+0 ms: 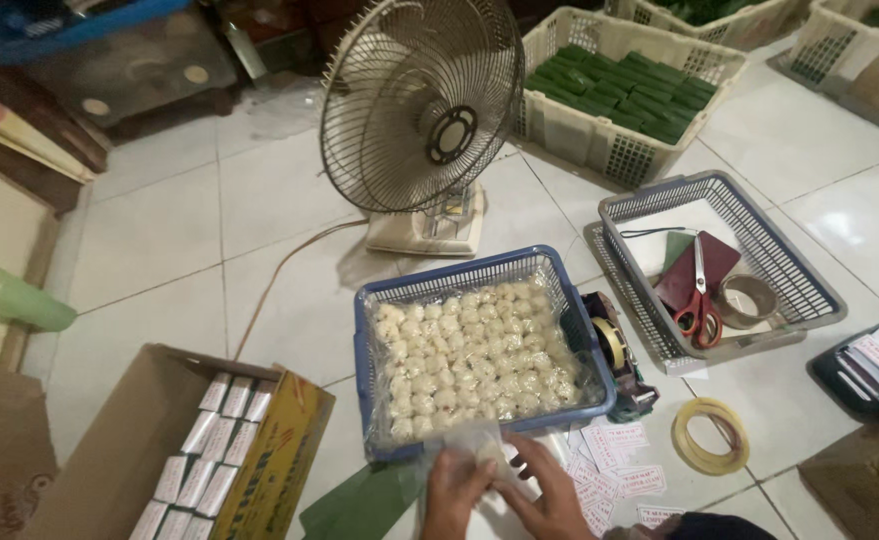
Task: The person sits on the floor wrapping round white food items in green leaves, folding the leaf around each item by hand. They attach small printed labels to the wrapped items and place the finished packages into a cardboard box, repeating the cycle for successive items.
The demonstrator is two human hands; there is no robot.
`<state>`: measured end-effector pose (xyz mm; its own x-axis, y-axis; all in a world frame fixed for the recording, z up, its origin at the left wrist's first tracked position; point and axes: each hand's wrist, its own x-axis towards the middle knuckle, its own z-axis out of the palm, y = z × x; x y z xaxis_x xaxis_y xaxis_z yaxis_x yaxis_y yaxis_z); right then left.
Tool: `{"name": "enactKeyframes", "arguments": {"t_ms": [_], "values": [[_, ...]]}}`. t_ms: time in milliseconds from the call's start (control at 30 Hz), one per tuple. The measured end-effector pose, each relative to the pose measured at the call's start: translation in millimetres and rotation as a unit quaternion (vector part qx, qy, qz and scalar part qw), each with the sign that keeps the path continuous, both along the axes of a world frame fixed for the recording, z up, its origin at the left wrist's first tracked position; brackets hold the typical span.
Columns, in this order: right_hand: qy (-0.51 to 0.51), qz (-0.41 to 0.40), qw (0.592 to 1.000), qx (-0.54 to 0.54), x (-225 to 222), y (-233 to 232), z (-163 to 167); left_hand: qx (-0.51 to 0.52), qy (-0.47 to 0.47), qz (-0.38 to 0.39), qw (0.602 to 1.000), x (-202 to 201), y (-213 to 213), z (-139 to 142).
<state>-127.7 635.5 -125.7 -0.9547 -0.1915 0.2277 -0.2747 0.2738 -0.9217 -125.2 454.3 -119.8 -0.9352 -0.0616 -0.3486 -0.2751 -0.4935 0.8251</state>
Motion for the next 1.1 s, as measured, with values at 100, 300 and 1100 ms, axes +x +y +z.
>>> {"name": "enactKeyframes", "arguments": {"t_ms": [100, 300, 1100], "values": [[-0.005, 0.028, 0.999, -0.044, 9.2, -13.1, -1.7, 0.122, 0.069, 0.007, 0.990, 21.1, 6.5, -1.8], [-0.198, -0.009, 0.929, -0.311, 19.7, -28.3, 11.4, 0.319, 0.203, -0.043, 0.925, 34.8, -1.1, 32.4], [0.051, -0.095, 0.994, -0.024, 46.2, -35.1, 162.3, -0.038, 0.181, 0.203, 0.961, 60.2, 14.1, 119.5]]}}
